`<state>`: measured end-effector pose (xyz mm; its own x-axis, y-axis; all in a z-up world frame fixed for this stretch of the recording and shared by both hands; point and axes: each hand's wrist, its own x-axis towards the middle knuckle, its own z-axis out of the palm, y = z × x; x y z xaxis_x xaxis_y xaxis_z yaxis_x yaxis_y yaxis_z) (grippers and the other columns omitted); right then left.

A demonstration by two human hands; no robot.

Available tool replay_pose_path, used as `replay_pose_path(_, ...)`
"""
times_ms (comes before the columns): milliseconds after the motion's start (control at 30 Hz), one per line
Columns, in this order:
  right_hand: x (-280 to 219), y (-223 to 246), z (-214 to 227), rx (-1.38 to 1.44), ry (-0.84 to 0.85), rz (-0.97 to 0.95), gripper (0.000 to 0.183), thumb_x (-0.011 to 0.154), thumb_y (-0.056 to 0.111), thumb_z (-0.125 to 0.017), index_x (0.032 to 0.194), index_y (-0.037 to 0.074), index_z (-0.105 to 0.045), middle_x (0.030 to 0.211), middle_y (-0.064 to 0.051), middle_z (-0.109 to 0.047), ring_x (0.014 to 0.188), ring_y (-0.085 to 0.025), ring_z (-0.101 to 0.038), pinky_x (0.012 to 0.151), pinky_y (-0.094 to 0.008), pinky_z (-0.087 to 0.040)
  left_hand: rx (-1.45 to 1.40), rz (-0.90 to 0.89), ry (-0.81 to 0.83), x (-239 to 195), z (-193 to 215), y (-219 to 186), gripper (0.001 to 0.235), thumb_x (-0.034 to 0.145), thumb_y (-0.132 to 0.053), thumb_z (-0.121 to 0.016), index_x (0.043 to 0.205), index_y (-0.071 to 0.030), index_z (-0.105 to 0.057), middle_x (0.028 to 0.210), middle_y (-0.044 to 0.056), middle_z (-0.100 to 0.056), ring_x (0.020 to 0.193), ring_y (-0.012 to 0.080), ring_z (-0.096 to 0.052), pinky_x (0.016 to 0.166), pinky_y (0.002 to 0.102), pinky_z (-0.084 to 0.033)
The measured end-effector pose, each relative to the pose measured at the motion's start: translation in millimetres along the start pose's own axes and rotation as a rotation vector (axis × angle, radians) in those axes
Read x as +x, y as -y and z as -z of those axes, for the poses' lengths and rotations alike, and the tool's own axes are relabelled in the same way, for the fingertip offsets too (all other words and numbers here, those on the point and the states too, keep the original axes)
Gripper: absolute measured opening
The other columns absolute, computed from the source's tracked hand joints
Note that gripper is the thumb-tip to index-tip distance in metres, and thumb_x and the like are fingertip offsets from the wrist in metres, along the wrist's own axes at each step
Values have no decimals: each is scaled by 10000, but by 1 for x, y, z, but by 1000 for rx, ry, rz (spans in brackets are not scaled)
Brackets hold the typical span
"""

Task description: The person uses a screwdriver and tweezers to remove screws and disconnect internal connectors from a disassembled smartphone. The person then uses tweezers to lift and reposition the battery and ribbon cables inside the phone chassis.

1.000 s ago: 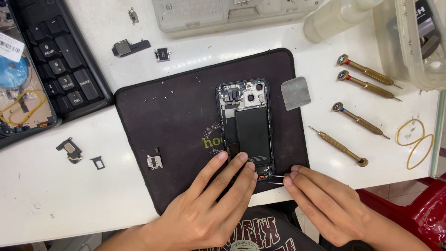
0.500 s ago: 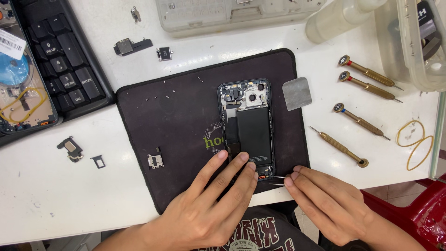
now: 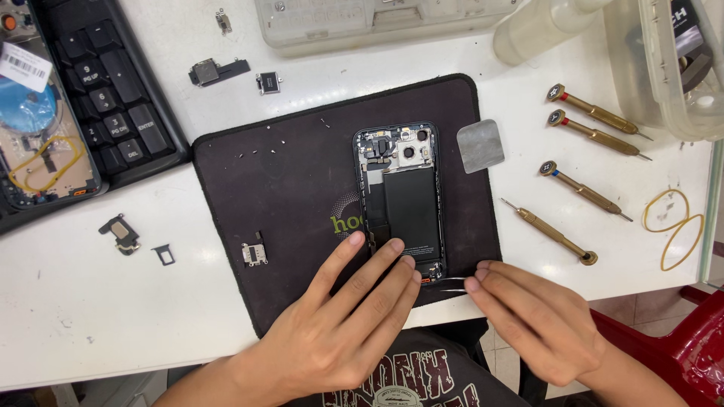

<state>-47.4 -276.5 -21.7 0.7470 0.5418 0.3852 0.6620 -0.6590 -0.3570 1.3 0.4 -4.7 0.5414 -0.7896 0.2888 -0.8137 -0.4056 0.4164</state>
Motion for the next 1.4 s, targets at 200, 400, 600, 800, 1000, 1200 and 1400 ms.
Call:
replay_pose_path(200, -7, 11, -2, 31, -96, -286, 319, 761, -83, -838, 1060, -18, -746, 1028, -156, -688, 892, -245, -725, 747, -324, -609, -24, 106, -153, 0, 10, -2, 327, 985, -164, -713, 1252, 26, -699, 1332, 166, -672, 1305, 334, -614, 1176, 523, -430)
replay_pose_path(400, 5, 20, -2, 52, -169, -478, 293, 774, -101, -815, 1052, -47, -742, 1009, -181, -658, 830, -193, -693, 711, -285, -604, 64, 418, -135, 11, 16, -2, 497, 891, -218, -818, 1282, 42, -655, 1318, 162, -568, 1221, 345, -518, 1072, 530, -388)
replay_pose_path(600, 11, 22, -6, 54, -215, -498, 288, 780, -119, -810, 1054, -56, -750, 1007, -171, -684, 772, -175, -679, 625, -257, -543, 49, 421, -76, 23, 10, -1, 328, 913, -185, -793, 1182, -37, -675, 1222, 87, -549, 1184, 279, -507, 1009, 505, -305)
replay_pose_path(800, 6, 24, -8, 95, -240, -494, 290, 817, -104, -795, 1092, -29, -744, 1034, -149, -691, 798, -164, -701, 655, -242, -569, -47, 344, -128, 21, 19, -3, 216, 938, -109, -750, 1131, -58, -669, 1187, 55, -617, 1158, 255, -560, 1027, 475, -317)
replay_pose_path(1000, 13, 23, -9, 103, -183, -440, 281, 829, -84, -790, 1101, -23, -753, 1018, -139, -706, 787, -160, -699, 658, -255, -577, -96, 341, -110, 24, 17, 0, 244, 951, -86, -736, 1178, -30, -665, 1058, 44, -673, 1040, 226, -592, 1000, 451, -348)
replay_pose_path(1200, 25, 21, -9, 104, -174, -346, 278, 831, -93, -793, 1099, -50, -734, 1009, -149, -704, 816, -201, -709, 690, -283, -588, -249, 338, -104, 21, 17, -1, 304, 976, -62, -722, 1256, 10, -628, 1068, 85, -663, 984, 229, -629, 996, 414, -448)
replay_pose_path(1400, 29, 23, -10, 104, -183, -387, 252, 810, -84, -808, 1044, -47, -724, 1015, -161, -716, 843, -213, -730, 721, -292, -601, -218, 329, -127, 25, 19, -2, 342, 966, -51, -718, 1283, 25, -613, 1199, 122, -643, 1066, 265, -620, 997, 417, -448)
